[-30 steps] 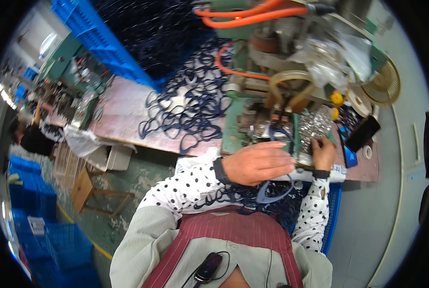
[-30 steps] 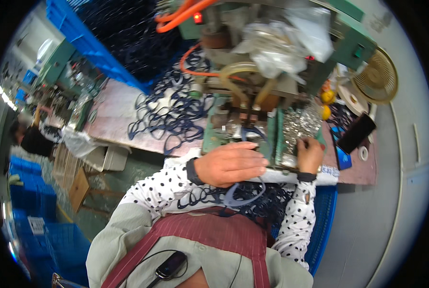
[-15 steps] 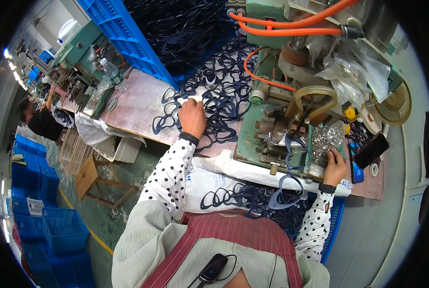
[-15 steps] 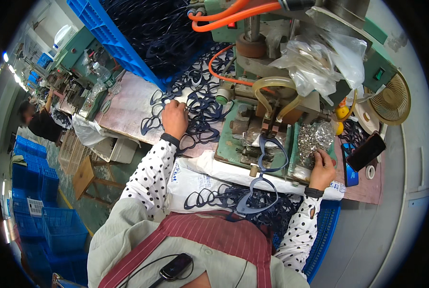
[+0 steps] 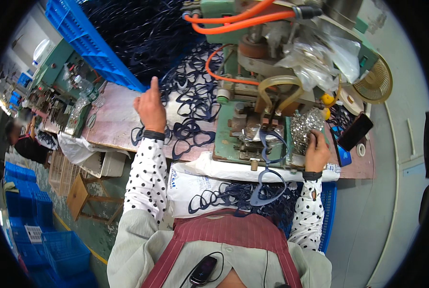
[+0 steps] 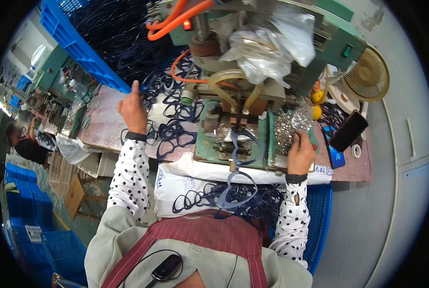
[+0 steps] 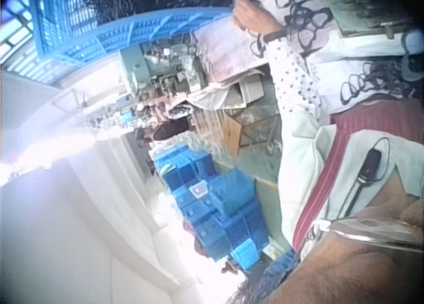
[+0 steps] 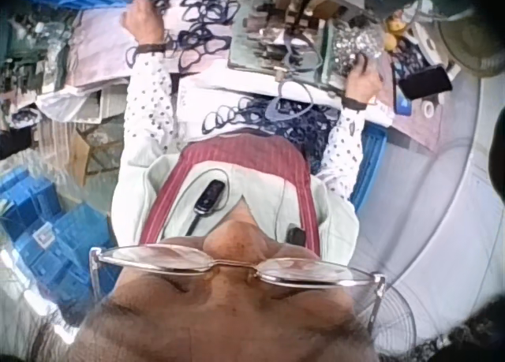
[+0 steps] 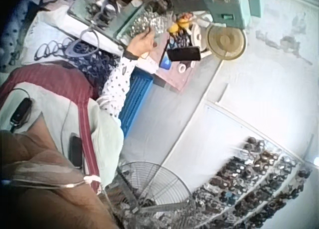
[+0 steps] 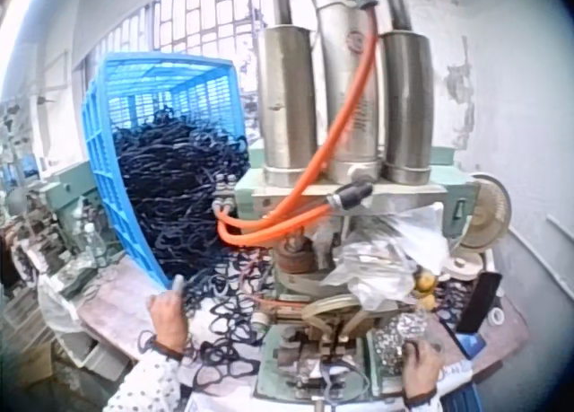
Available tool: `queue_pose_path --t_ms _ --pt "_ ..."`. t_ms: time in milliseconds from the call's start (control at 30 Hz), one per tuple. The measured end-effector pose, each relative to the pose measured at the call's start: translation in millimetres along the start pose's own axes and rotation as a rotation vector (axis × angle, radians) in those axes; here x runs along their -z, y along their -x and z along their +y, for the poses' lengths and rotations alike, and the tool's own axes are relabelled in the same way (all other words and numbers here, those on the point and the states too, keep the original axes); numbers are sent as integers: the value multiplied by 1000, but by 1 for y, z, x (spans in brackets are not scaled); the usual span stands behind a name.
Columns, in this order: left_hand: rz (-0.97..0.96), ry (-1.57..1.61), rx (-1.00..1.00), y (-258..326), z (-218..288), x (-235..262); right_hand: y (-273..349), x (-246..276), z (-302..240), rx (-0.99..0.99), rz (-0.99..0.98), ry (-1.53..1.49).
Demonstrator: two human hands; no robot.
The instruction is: The person repeatedly picks up dark rubber loops from a pile, places them into a press machine, and removes the processed parts. The finished pieces are set aside on the table while the person continues the cycle with new loops.
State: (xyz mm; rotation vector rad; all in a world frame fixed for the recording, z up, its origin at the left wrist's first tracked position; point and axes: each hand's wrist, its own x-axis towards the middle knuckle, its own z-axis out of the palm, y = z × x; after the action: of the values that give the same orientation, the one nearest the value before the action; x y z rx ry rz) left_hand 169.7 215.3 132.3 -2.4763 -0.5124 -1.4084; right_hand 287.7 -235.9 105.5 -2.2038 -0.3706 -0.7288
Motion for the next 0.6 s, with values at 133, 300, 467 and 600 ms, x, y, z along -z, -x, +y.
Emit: queue_pose_path --t_ms 133,300,467,600 --pt "139 122 -89 -21 15 20 -13 9 -46 -90 -54 -343" --pt "134 174 -91 -22 32 29 -18 31 -109 -187 -263 -614" --pt "192 390 -32 -17 48 51 -19 22 -130 -234 -418 -608" --pt "225 734 -76 -9 61 79 -21 6 -141 -304 -373 -769"
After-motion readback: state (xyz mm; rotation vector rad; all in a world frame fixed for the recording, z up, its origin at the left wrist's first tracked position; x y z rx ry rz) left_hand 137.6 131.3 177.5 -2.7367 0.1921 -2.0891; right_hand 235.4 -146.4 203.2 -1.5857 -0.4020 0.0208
